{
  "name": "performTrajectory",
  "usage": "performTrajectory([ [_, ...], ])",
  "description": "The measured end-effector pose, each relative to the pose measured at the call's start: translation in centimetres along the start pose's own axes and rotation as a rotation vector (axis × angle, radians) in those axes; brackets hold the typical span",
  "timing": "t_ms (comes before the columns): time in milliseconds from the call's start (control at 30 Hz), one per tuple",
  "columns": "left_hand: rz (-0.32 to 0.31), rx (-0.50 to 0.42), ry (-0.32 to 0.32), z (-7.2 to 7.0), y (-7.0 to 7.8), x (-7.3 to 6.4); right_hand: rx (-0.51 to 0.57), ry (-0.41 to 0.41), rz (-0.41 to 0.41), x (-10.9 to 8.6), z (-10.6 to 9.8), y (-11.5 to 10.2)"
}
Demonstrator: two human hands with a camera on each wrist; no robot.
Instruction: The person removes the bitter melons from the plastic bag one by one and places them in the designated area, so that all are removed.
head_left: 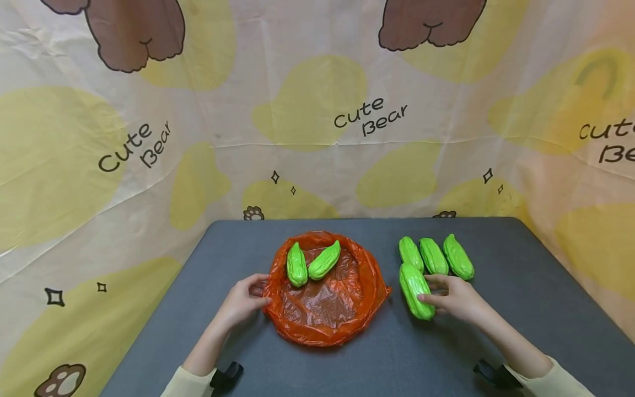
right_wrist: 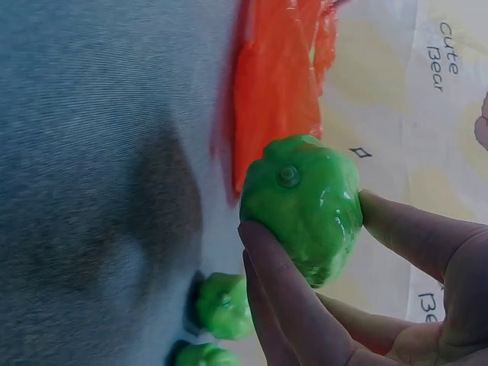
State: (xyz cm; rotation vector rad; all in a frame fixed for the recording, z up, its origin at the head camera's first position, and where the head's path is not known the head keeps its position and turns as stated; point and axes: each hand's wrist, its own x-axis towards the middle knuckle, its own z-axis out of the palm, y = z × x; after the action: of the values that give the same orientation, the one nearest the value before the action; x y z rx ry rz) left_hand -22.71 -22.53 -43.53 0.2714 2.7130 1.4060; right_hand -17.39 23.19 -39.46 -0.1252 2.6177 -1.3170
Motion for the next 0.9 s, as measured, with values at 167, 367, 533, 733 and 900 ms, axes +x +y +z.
performTrajectory([
  [167, 0.002, 0.002, -0.001, 0.0, 0.0, 0.1, -0.016, -0.005, 0.047, -0.2, -0.2, 0.9],
  [367, -0.001, 0.004, 0.001, 0.1, 0.0, 0.1, -0.021, -0.009, 0.085, -0.1, -0.3, 1.9],
  [533, -0.002, 0.007, 0.0, 0.1, 0.0, 0.1, -0.044, -0.017, 0.092, -0.3, -0.4, 2.2],
  [733, -0.001, 0.007, -0.002, 0.1, 0.0, 0.2, -0.076, -0.021, 0.105, -0.7, -0.4, 2.4],
  [900, -0.002, 0.008, -0.001, 0.1, 0.0, 0.1, -0.085, -0.038, 0.116, -0.8, -0.4, 2.5],
])
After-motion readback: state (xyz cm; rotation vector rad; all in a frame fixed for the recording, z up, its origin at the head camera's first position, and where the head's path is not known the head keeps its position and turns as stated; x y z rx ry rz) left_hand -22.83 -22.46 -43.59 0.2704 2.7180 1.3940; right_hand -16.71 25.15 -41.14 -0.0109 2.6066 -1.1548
